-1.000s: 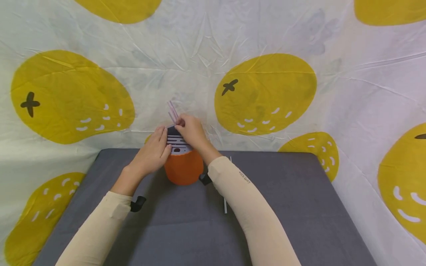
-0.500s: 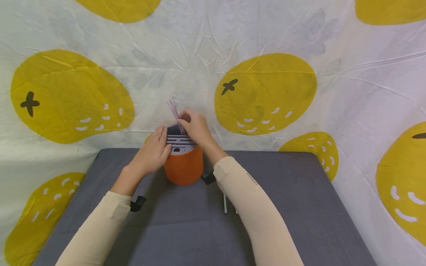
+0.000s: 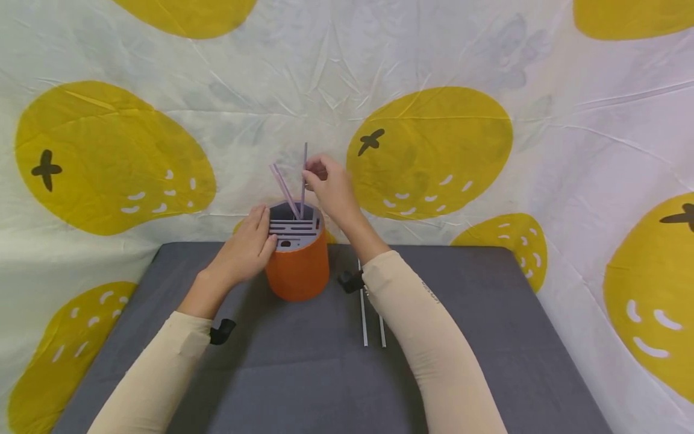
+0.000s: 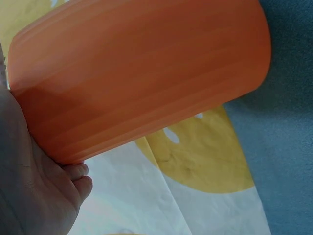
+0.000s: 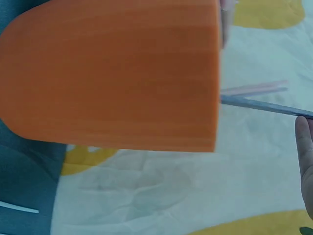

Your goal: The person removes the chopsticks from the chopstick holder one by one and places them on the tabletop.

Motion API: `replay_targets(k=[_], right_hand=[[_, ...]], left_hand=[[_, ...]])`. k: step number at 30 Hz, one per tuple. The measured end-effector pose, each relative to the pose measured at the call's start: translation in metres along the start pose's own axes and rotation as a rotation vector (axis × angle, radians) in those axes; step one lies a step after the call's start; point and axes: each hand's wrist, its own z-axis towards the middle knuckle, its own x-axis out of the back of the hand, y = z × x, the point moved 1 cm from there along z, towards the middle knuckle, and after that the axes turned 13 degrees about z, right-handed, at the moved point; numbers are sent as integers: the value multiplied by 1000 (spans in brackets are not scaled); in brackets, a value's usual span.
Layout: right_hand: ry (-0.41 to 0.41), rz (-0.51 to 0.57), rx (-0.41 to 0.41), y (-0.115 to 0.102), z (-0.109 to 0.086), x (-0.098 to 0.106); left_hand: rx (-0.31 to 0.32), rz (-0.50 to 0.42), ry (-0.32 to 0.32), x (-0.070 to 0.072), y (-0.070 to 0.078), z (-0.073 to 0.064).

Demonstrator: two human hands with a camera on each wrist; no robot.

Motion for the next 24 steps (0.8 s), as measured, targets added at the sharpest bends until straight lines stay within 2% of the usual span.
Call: replay_targets(k=[12, 18, 20, 24], right_hand=[[135, 207, 95, -36, -1, 36], [213, 297, 115, -48, -3, 61], [228, 301, 107, -49, -4, 69], [239, 245, 78, -48, -11, 86]], left_hand=[[-4, -6, -21, 0, -1, 2], [1, -2, -22, 4, -2, 1], [2, 2, -23, 5, -3, 1], [-3, 6, -26, 5, -4, 2]])
